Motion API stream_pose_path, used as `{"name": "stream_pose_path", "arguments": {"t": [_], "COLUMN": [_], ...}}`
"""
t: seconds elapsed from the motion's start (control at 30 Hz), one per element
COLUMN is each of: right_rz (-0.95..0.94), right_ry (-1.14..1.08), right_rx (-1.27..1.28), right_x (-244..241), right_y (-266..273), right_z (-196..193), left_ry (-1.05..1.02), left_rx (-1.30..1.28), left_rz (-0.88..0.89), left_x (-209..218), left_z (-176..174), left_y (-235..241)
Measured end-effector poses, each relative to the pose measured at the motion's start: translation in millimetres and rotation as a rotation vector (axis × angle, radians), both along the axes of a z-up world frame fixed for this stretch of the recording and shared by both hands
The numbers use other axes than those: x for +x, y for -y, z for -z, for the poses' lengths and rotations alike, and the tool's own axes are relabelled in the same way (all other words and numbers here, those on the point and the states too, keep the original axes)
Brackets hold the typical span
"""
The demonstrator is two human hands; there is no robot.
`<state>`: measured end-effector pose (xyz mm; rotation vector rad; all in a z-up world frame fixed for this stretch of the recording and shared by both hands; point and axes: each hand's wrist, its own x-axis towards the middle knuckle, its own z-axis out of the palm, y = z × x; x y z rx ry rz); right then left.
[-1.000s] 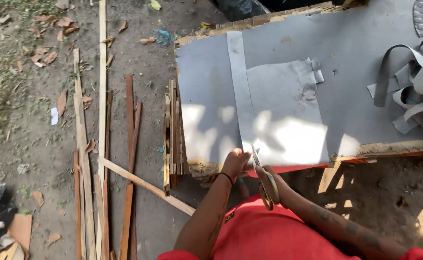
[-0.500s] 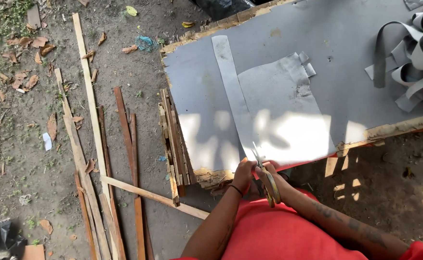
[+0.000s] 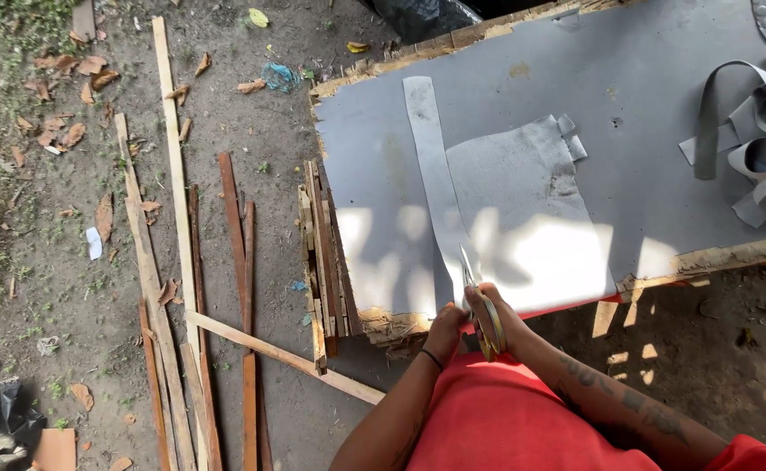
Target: Cutting long strips of grey upholstery material using scissors on a wooden workbench.
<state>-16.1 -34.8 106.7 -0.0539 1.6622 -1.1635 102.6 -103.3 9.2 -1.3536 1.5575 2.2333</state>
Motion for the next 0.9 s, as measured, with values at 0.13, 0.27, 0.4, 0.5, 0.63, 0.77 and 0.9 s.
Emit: {"name": "stream_pose_path", "arguments": {"t": [0.13, 0.27, 0.4, 0.5, 0.63, 0.77, 0.9], "right_rz": [0.048, 0.021, 0.003, -0.093, -0.225, 0.008, -0.046], "right_ry": [0.009, 0.004, 0.084, 0.056, 0.002, 0.121, 0.118], "right_rx": [-0.032, -0.057, -0.005, 0.072, 0.144, -0.041, -0.023], "right_x": [-5, -18, -27, -32, -33, -34, -41], "right_y": [11, 26, 48, 62, 79, 83, 92], "right_z": [-14, 6, -13, -5, -11, 5, 9], "left_ry": [-0.074, -0.127, -0.228, -0.211, -0.233, -0.133, -0.213], "left_rx": [0.141, -0.058, -0.501, -0.271, 0.379, 0.313, 0.418], "left_rz": [-0.222, -0.122, 0.075, -0.060, -0.438, -0.353, -0.403], "left_x": [-3, 9, 14, 11, 11, 19, 29], "left_z": [19, 44, 66, 37, -9, -23, 10], "left_y": [-10, -18, -14, -8, -7, -6, -10]}}
